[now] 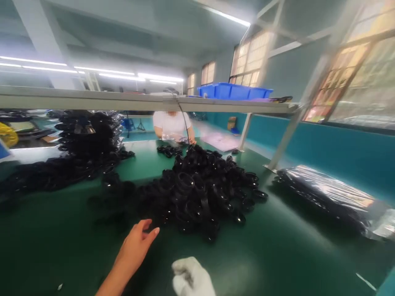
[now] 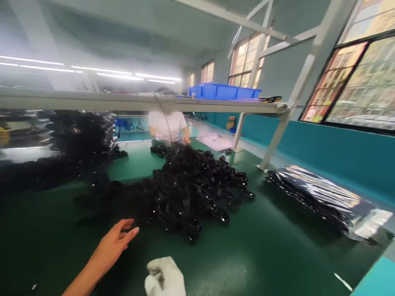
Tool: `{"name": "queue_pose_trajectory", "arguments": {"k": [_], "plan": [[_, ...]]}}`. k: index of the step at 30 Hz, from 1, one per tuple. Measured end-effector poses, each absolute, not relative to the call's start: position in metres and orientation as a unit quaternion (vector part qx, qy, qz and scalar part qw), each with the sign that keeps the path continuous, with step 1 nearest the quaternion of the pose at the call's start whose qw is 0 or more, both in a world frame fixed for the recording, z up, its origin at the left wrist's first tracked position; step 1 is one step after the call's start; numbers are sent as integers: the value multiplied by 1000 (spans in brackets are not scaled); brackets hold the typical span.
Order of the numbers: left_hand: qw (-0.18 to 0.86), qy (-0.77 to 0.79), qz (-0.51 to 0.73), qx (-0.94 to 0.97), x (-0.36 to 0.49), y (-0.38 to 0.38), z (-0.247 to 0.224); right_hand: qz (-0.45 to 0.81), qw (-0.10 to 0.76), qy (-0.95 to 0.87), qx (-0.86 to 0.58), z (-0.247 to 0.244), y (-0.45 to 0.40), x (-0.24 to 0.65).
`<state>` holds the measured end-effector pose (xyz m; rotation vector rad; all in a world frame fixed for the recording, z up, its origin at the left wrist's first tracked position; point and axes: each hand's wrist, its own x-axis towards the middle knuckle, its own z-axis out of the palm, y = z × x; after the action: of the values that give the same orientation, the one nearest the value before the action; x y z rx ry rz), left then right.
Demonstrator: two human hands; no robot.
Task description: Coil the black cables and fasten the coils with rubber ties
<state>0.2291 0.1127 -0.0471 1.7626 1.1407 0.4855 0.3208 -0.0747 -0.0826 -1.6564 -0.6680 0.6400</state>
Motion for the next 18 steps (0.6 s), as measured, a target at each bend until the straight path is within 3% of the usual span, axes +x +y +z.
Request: {"name": "queue_pose_trajectory", "arguments": {"k": [3,6,11,18], "plan": [[543,524,241,611,226,96,-39,327,707,-27,-627,-66,-115,356],[555,570,261,547,236,74,-22,337,750,89,-563,-42,-138,408],[542,630,270,486,263,55,-4,547,666,232,-451,-12,-117,456],[534,663,243,465,286,65,5,635,576,179,-483,-6,-97,490]]}}
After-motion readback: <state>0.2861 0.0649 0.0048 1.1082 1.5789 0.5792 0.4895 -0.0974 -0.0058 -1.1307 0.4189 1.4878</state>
